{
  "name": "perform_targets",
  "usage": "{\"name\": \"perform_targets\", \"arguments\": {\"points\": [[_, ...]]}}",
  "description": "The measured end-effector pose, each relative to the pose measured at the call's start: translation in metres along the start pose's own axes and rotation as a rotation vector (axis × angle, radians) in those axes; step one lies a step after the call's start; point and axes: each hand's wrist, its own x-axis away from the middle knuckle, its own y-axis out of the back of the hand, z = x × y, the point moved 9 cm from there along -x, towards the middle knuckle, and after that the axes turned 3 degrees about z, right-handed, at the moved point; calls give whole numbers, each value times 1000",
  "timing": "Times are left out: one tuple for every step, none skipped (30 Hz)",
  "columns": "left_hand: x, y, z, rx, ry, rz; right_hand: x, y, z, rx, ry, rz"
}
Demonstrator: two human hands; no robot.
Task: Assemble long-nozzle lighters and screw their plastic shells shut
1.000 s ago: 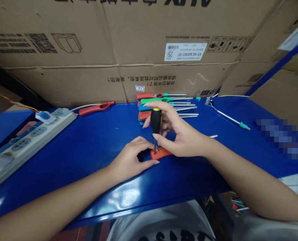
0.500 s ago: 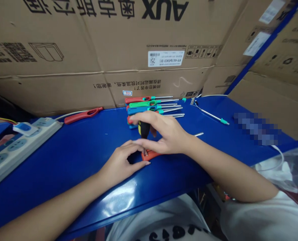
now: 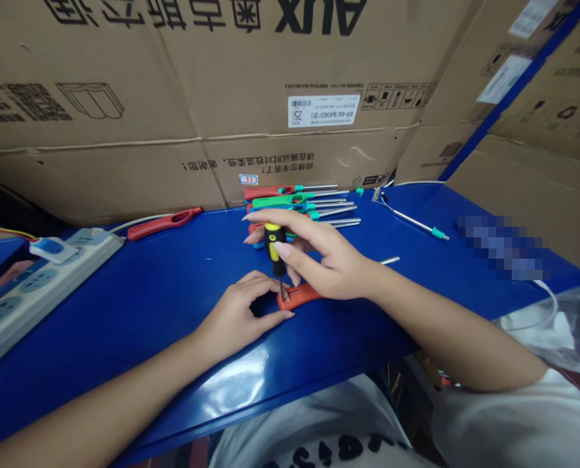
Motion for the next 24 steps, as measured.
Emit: {"name": "perform_targets", "arguments": {"points": [[0,0,0,0,2,3,-1,-1,-1,-53,-18,12],[0,0,0,-2,2,2,-1,0,-1,-52,-15,10],[0,0,0,-5,1,1,-1,3,0,7,8,-14],[0,0,0,-8,-1,-2,0,7,2,110,50,-58],[1,0,0,-8,-6,-6,3,12,6,236,105,-108],[1,0,-1,-6,-10,-7,5,15,11,359,167,-152],[1,0,-1,-3,-14,-6,8,16,15,458,219,-184],[1,0,-1,1,-15,-5,10,16,17,512,248,-201],[0,0,-1,6,-11,-2,10,16,17,517,249,-198],[0,0,-1,12,-6,2,9,15,15,477,226,-173],[0,0,-1,18,2,9,6,14,12,406,186,-136],[0,0,-1,25,9,17,4,12,8,315,141,-93],[-1,0,-2,31,12,22,2,9,5,214,97,-49],[-1,0,-2,37,14,28,0,6,1,118,60,-11],[-1,-1,-2,40,15,33,-1,3,-1,38,32,15],[-1,-1,-2,40,16,34,-2,2,-4,-11,16,22],[-1,-1,-2,39,17,33,-2,3,-5,-17,15,10],[-1,-1,-2,35,17,31,-1,6,-5,26,31,-19],[0,-1,-2,32,16,28,1,10,-3,109,68,-62],[0,-1,-2,30,14,26,3,13,1,215,117,-108],[0,-1,-2,27,10,22,5,15,6,319,163,-141],[0,0,-2,26,6,19,6,15,9,390,192,-151],[0,0,-2,25,5,19,7,13,11,410,203,-134],[0,0,-2,25,6,19,6,11,11,372,195,-97]]}}
